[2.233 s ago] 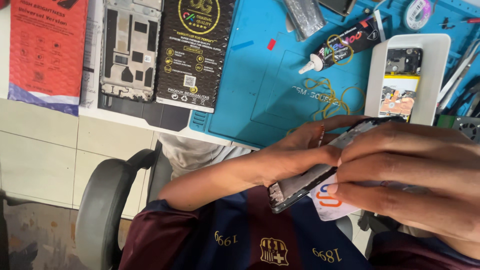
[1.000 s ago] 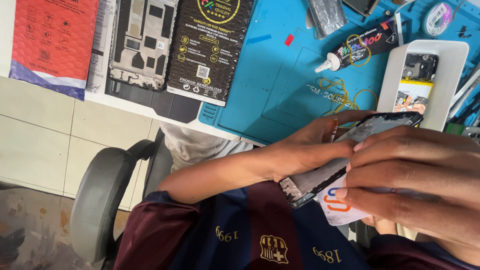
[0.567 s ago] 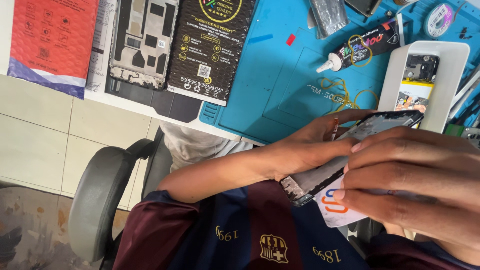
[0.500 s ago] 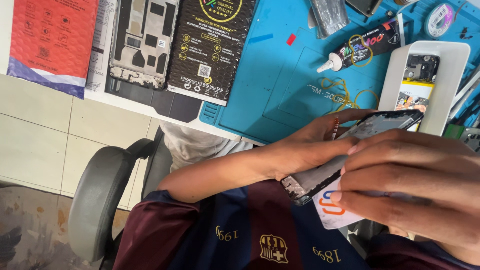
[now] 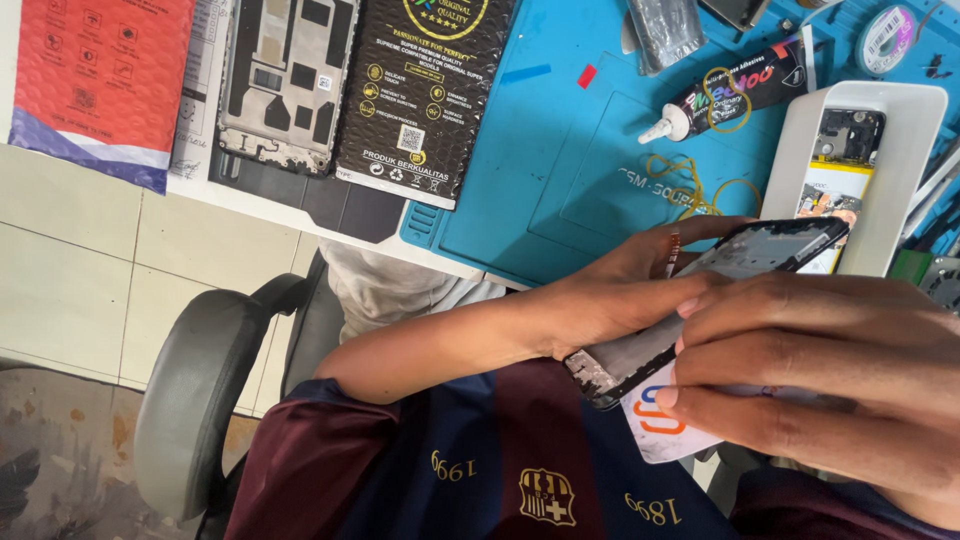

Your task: The person holds a replacement phone screen and powers it on, watching the ColorOS boot and home screen to verify it works. They then handle the disassembled phone chassis and peel the protective film off the new screen using a small card, preparing the screen for installation.

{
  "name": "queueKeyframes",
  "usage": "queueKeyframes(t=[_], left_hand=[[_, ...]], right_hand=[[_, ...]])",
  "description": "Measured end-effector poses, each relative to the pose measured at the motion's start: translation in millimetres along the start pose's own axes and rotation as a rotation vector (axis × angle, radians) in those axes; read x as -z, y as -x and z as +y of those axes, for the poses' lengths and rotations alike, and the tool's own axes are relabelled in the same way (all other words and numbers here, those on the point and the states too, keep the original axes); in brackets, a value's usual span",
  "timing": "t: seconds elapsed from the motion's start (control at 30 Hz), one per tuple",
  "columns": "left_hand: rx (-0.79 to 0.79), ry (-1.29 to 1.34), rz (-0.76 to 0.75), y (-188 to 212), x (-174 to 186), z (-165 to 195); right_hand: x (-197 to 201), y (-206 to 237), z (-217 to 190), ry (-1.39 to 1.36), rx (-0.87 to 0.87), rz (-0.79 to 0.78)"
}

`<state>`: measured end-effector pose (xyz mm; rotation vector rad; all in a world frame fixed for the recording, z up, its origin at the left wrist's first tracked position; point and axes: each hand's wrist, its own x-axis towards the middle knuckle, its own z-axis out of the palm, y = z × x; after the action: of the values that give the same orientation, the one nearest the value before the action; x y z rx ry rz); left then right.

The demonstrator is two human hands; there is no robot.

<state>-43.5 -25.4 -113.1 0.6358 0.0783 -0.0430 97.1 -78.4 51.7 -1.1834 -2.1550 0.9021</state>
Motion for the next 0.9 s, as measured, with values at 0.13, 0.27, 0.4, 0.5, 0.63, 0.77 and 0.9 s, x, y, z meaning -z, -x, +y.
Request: queueKeyframes(t=[0.13,0.27,0.4,0.5,0.63,0.77,0.9], left_hand=[[0.008,0.007,0.016,-1,-1,1],[0.026,0.011,0.025,-2,-1,2],[0.027,0.077,0.031,-3,-3,2],[0.025,0.082,0.036,-3,-3,0],[0.026,0.136,0.034,-4,-2,-3],[0.031,0.152,0.04,-6,-1,-7],[0.042,0.163,0.039,-6,1,-8]], right_hand=[[-1,-1,1,-0.022,0.016,-0.003],[0,-2,2,-0.028,0.011,-0.019],[-2,-2,2,-0.022,0.018,-0.015],[-3,-3,2,-0.011,0.018,-0.014],[-3,-3,3,-0.043,0.009,-0.021],[-4,-3,2,-0.052,-0.013,-0.015],[-6,-1,1,-0.04,-0.031,-0.017]])
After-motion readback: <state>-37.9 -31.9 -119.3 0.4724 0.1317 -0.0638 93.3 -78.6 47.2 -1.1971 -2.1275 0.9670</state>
